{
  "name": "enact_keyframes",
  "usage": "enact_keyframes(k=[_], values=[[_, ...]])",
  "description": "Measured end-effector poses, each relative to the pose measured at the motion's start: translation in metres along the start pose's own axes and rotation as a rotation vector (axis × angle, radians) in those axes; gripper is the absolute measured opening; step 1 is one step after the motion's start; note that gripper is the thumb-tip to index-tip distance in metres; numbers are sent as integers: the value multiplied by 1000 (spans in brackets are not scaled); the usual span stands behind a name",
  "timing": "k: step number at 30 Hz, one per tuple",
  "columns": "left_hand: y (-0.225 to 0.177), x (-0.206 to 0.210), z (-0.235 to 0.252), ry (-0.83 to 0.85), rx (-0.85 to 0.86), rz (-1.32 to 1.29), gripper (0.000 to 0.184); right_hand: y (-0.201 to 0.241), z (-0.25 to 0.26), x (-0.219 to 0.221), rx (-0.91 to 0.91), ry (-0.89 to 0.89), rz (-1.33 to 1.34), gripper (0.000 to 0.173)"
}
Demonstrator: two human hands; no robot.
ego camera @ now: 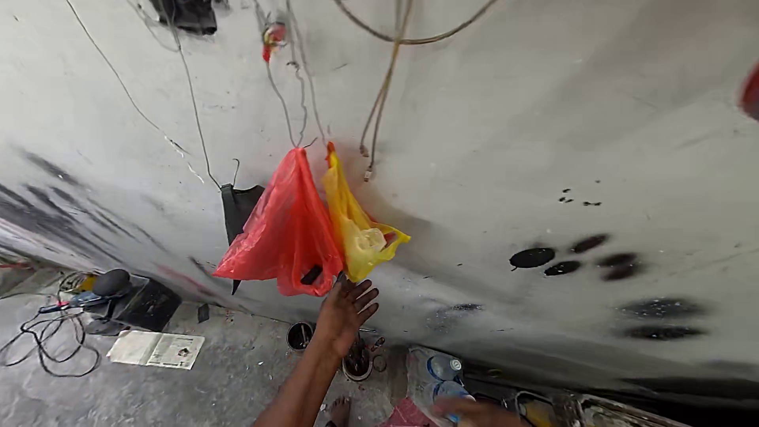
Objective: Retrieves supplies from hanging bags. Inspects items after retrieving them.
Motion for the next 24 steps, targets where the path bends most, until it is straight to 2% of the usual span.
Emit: enact_keyframes(k=[2, 4, 6, 9, 12, 15, 18, 21, 24], values=[[-1, -1, 8, 28, -58, -90, 55, 29, 38, -31, 6, -257, -148, 41], [-2, 2, 17, 73, -98, -169, 53, 69, 84, -55, -55, -451, -325, 41], [-2, 3, 21, 84, -130, -255, 51, 99, 130, -63, -105, -517, -463, 34], [-6, 5, 27, 114, -153, -374, 40, 124, 189, -58, -121, -485, -545, 26], [-8, 5, 29, 155, -175, -445, 32, 129, 223, -47, -11, -438, -698, 22], [-11, 7, 30, 153, -199, -451, 25, 125, 237, -43, 107, -333, -745, 23], [-11, 2, 26, 176, -230, -435, 20, 124, 246, -41, 113, -268, -756, 24], [-11, 6, 18, 166, -252, -434, 16, 132, 246, -39, 71, -232, -760, 10], [-13, 7, 10, 188, -261, -462, 13, 136, 246, -34, 46, -198, -753, 21]])
Point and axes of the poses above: each hand's wrist, its own z-axis towards the middle knuckle, its own x-axis out of the palm, y = z × x, the point moved 7 cm from there along z, towards the middle knuckle
